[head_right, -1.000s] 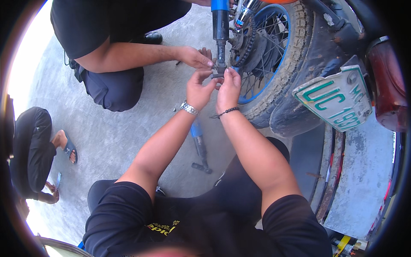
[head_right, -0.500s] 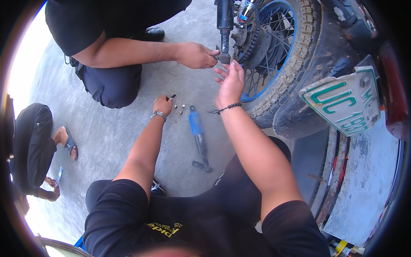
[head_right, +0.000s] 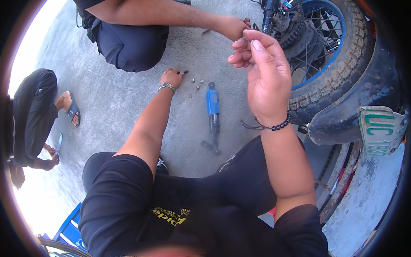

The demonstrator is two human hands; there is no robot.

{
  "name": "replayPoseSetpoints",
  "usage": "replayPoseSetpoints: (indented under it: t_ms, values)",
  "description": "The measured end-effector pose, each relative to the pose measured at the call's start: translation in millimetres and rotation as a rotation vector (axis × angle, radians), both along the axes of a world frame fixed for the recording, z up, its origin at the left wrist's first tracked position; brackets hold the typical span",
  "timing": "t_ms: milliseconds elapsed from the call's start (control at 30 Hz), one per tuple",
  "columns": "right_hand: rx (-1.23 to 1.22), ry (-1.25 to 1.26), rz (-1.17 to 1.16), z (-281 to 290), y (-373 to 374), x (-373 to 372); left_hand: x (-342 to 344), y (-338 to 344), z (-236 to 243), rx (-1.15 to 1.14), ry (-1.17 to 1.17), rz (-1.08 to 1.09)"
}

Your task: The person uses a pneumatic impact wrench to remove and install bolts on a motorcycle's rear wheel and frame. They also handle small metal parts and a spray can while working on the bike in a garage.

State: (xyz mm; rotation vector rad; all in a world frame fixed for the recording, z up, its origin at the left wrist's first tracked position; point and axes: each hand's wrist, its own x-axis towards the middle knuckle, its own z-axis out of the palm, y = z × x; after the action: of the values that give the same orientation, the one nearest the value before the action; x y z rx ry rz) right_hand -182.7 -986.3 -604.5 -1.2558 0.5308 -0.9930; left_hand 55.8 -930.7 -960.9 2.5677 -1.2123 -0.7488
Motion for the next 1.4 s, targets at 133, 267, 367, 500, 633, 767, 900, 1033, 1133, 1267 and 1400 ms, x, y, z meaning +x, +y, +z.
replayPoseSetpoints:
  t_ms: [133, 267, 367, 500, 633, 767, 900, 1033, 1133, 1267, 1400]
  values:
    - [-0.224, 0.144, 0.077, 13, -4, -1, -3, -3, -2, -0.094, -0.077, 0.027]
    - [-0.279, 0.279, 0.182, 8, 5, 3, -2, -8, -3, -0.186, -0.109, -0.011]
    - [-0.235, 0.365, 0.187, 5, 9, 2, -10, -12, 5, -0.187, -0.130, -0.222]
    - [-0.364, 0.416, 0.202, -5, 2, -4, -61, -10, 27, -0.222, -0.190, -0.890]
    - [-0.535, 0.607, 0.218, -33, -7, -12, -160, 31, 51, -0.462, 0.009, -1.504]
    - [-0.716, 0.666, 0.286, -59, -3, -18, -225, 52, 67, 0.048, -0.174, -1.834]
    - [-0.694, 0.665, 0.308, -62, 4, -26, -229, 51, 55, 0.208, -0.232, -1.890]
    - [-0.664, 0.653, 0.327, -50, 11, -38, -216, 53, 42, -0.015, -0.155, -1.881]
    - [-0.698, 0.599, 0.280, -36, 11, -48, -207, 46, 60, -0.282, -0.045, -1.843]
    - [-0.755, 0.368, 0.132, -9, 18, -51, -195, 32, 133, -0.409, 0.243, -1.722]
    - [-0.612, 0.257, 0.159, 21, 20, -56, -162, 25, 211, -0.614, 0.463, -1.649]
